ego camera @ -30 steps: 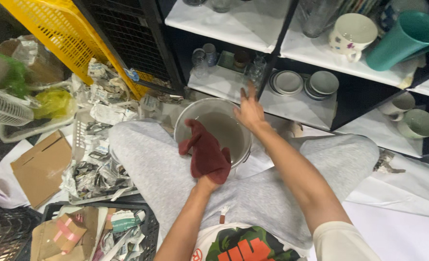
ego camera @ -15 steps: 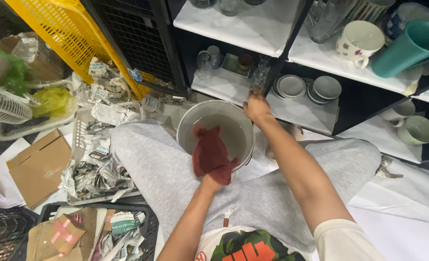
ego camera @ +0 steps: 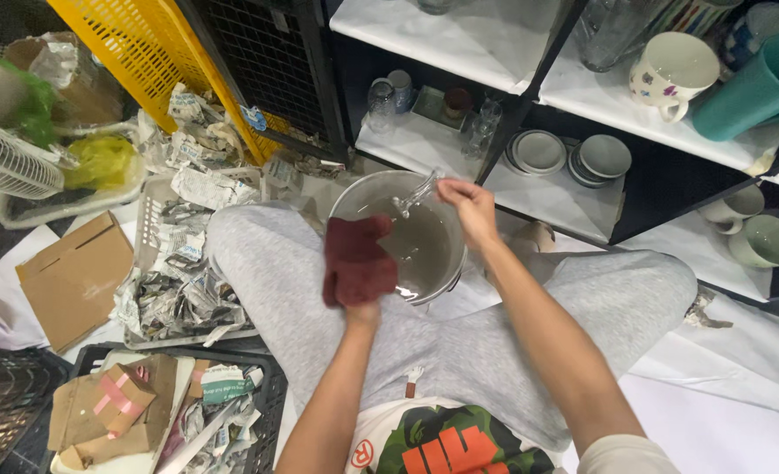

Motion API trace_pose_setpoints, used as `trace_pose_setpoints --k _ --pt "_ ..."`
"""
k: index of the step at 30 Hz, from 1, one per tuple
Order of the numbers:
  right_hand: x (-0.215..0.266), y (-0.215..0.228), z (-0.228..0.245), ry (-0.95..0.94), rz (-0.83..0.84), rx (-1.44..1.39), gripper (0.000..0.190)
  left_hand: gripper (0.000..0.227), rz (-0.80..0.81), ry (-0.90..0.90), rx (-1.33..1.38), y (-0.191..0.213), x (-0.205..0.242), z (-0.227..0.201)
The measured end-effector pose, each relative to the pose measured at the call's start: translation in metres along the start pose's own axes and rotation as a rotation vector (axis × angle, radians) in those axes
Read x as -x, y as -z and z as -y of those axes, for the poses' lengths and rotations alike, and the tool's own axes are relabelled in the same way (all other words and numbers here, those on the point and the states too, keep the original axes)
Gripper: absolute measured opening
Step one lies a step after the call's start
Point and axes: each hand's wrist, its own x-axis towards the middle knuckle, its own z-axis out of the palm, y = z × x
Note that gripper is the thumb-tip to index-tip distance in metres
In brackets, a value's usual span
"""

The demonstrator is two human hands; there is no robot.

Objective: The person sits on the floor and wipes various ceramic dishes and glassware with a red cloth. They take items from a shelf, wipe them, and place them back on the shelf.

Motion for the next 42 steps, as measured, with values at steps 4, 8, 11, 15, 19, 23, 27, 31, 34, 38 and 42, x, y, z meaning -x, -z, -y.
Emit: trace_pose_setpoints --k 4,8,11,15,19,23,27,31,34,38,42 --pt "0.018 0.002 -0.020 -0.312 0.060 -0.418 0.019 0.037 -0.087 0.055 0.042 0.023 -0.007 0.023" --pt "0.015 0.005 -0.038 -0.524 0.042 -0.628 0.022 0.035 -0.098 0.063 0.048 0.033 -0.009 0.030" --pt "0.012 0.008 -0.045 -0.578 0.036 -0.655 0.021 0.033 -0.084 0.047 0.052 0.030 -0.008 0.033" --pt "0.013 0.011 -0.047 -0.638 0.028 -0.716 0.020 0.031 -0.058 0.003 0.050 0.022 -0.005 0.040" --pt "0.013 0.009 -0.046 -0.660 0.024 -0.703 0.019 0.030 0.042 -0.078 0.031 0.014 -0.002 0.053" --pt "0.018 0.008 -0.045 -0.651 0.052 -0.671 0.021 0.029 0.263 -0.076 -0.058 0.003 -0.003 0.065" --pt "0.031 -0.003 -0.041 -0.587 0.107 -0.579 0.023 0.031 0.404 -0.359 -0.246 -0.022 -0.015 0.057" --pt "0.057 -0.025 -0.028 -0.484 0.135 -0.449 0.027 0.036 0.383 -0.231 -0.129 -0.023 -0.009 0.026" --pt "0.084 -0.037 -0.011 -0.440 0.191 -0.337 0.029 0.030 0.125 0.242 -0.063 -0.013 -0.011 -0.002" --pt "0.112 -0.044 0.019 -0.379 0.264 -0.027 0.033 0.032 -0.122 0.237 0.656 -0.016 -0.021 -0.031" --pt "0.130 -0.036 0.040 -0.350 0.309 0.225 0.034 0.034 -0.099 0.290 0.820 -0.010 -0.026 -0.052"
